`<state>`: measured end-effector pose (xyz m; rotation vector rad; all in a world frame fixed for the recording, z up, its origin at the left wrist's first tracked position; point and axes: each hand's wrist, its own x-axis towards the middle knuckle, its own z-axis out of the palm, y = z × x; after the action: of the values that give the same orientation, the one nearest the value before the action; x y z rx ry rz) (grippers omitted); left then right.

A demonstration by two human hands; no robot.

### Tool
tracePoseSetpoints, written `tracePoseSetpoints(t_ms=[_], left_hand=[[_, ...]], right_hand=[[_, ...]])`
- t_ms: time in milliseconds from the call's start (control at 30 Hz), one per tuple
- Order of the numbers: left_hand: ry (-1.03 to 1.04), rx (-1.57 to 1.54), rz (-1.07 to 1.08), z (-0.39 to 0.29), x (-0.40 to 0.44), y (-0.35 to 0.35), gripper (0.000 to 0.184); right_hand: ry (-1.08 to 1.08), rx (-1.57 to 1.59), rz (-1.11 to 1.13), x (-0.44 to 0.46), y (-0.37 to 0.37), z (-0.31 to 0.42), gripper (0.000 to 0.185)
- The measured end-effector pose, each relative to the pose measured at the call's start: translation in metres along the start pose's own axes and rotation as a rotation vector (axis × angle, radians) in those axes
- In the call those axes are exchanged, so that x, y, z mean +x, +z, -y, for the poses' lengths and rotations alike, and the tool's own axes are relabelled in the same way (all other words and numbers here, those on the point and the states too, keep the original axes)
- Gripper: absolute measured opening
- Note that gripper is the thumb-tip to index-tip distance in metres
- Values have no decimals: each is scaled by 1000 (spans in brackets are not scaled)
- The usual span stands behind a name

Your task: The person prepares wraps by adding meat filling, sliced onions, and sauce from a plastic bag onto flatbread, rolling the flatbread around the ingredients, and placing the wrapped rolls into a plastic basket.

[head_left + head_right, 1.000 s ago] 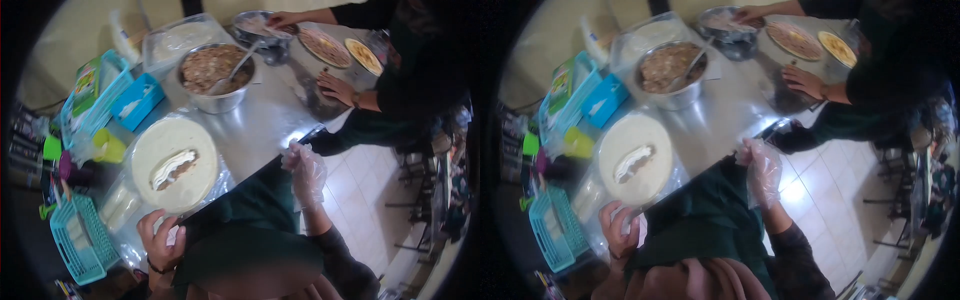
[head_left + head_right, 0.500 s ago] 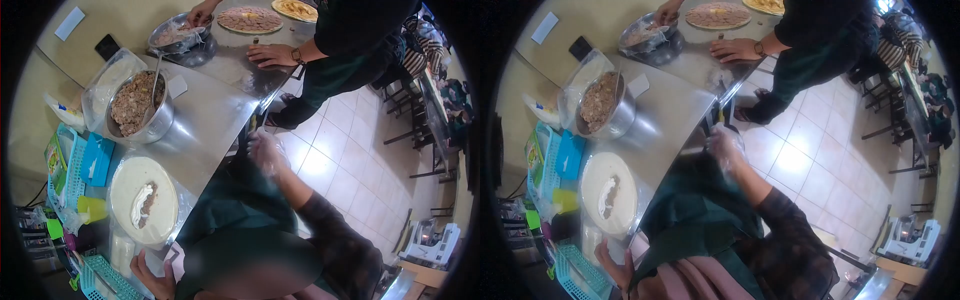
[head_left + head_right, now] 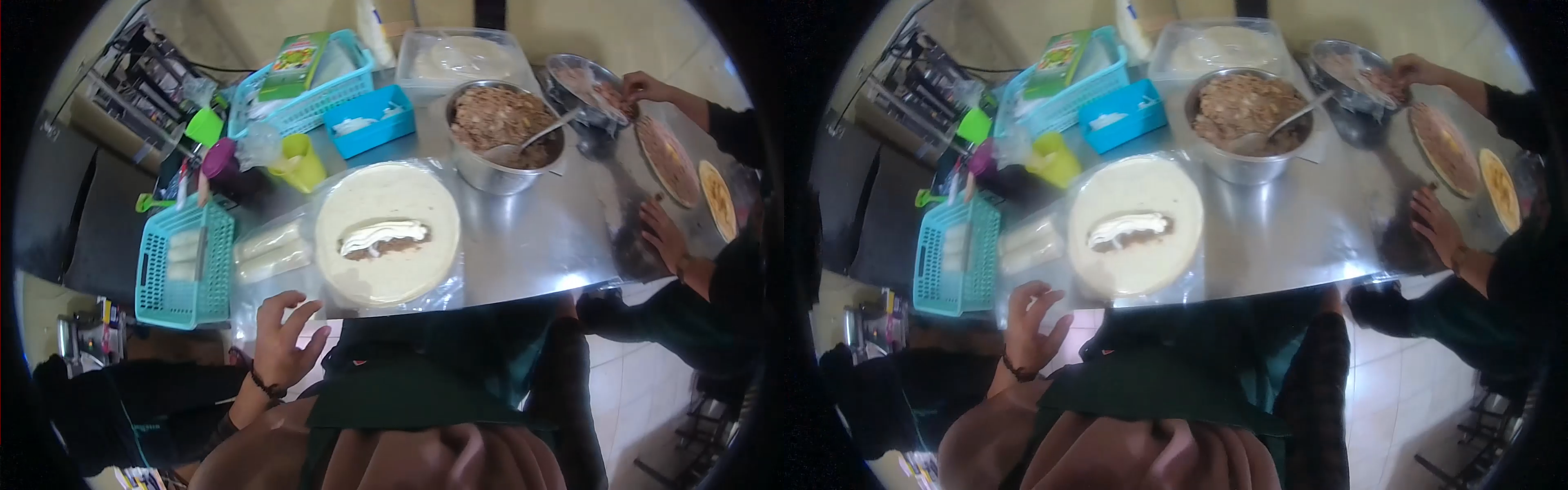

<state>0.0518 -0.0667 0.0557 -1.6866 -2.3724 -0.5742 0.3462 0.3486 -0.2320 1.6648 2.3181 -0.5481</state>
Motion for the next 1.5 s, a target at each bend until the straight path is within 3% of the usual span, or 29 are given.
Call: tracePoseSetpoints(t_ms=[67,167,267,433,467,533,667,767,867,933,967,1000,1033,1067,1100,1200,1267,1333,1500], left_hand=[[25,135,126,-5,11,-10,57],[-27,301,195,7,5,8,64],[-18,112,336,38,-9,26,64],[60,-99,187,48,-12,19,37],[65,-100,177,51,-12,15,37],[32,-67,261,55,-15,6,36],[22,-1,419,52,-17,-19,32],[23,-13,329,18,13,-35,33],[128,-170,193,25,30,-15,33],[239,-133,198,25,48,-1,30],[313,-140,253,27,52,12,29],[403,-147,301,26,60,25,28],[447,-131,323,26,65,34,27],[493,-108,347,29,67,43,27],[488,-152,342,33,68,50,26],[457,-307,274,39,68,61,18],[468,-352,179,33,66,62,15],[338,-318,316,41,61,68,26],[292,-492,259,43,52,77,25]], right_hand=[[26,36,-23,-2,3,-4,23],[48,126,-75,-8,9,-7,22],[69,298,-145,-17,14,-15,21],[33,799,-247,-44,4,-33,21],[8,816,-230,-52,2,-37,21],[-81,540,-182,-66,0,-43,21],[-55,576,-105,-161,-90,41,16],[-233,450,-66,-194,-128,68,11],[-996,1321,275,-202,-157,109,28],[-1090,1422,220,-210,-158,139,27],[-978,1497,176,-212,-144,151,25],[-749,1351,195,-218,-156,168,23],[-855,1291,131,-206,-150,181,22],[-811,1507,258,-197,-138,191,19],[-824,1505,141,-189,-130,198,14],[-661,1867,224,-175,-115,207,12],[-646,1915,184,-175,-116,209,13],[-607,1831,176,-175,-115,217,17],[-660,1695,229,-173,-117,217,18]])
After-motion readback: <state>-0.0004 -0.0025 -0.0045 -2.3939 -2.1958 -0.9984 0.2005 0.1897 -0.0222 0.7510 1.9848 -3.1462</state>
